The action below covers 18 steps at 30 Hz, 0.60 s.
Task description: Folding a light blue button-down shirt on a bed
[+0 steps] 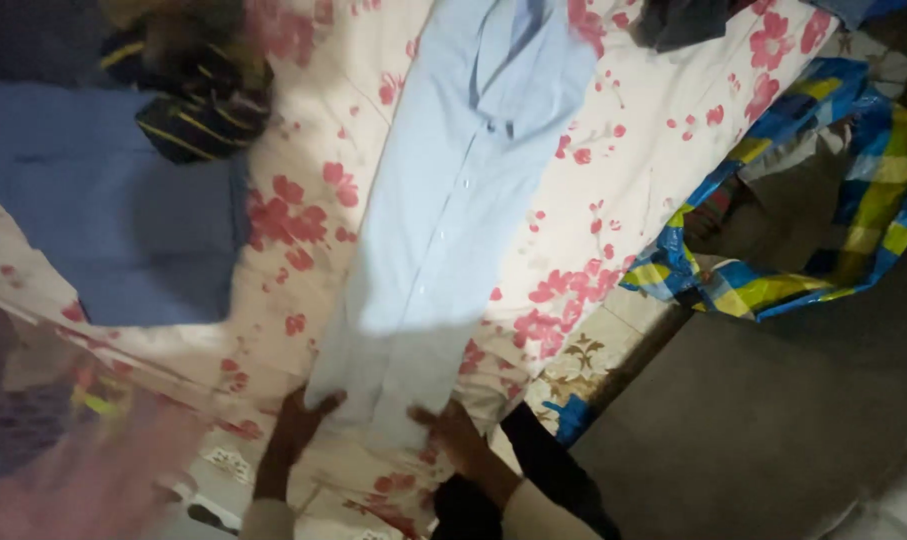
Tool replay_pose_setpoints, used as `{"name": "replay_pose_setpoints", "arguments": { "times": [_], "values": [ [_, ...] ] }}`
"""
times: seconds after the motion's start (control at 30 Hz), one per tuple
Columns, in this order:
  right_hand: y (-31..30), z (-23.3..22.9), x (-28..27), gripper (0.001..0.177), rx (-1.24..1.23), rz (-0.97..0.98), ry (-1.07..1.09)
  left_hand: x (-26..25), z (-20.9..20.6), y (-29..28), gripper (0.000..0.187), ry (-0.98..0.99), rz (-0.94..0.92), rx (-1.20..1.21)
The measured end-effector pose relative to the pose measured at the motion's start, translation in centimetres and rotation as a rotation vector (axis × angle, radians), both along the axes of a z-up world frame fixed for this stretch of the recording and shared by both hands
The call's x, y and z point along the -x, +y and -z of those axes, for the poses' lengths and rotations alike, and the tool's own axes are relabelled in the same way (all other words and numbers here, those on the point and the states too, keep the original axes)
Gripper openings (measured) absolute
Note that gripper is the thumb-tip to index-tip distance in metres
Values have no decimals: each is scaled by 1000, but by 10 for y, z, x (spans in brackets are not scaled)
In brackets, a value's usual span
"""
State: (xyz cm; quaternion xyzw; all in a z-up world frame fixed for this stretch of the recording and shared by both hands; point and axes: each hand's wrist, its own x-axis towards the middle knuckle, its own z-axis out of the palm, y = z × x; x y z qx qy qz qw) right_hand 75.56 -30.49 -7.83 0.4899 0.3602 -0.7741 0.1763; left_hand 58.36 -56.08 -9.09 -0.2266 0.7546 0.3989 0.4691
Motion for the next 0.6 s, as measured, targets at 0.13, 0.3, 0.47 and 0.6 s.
{"name": "replay_pose_setpoints", "arguments": {
  "times": [0.13, 0.3, 0.47, 0.6],
  "values": [
    [-49, 20, -23, 73, 40, -20, -125, -3, 3, -11, 65, 122, 40, -31],
    [-84, 37, -46, 82, 23, 25, 69, -2, -7, -18, 82, -16, -11, -39],
    [-76, 39, -58, 92, 179, 130, -48, -31, -1, -36, 63, 31, -204, -206],
    [-90, 57, -80, 82, 284, 248, -28, -44, -28, -28, 62, 51, -246, -184]
  ]
}}
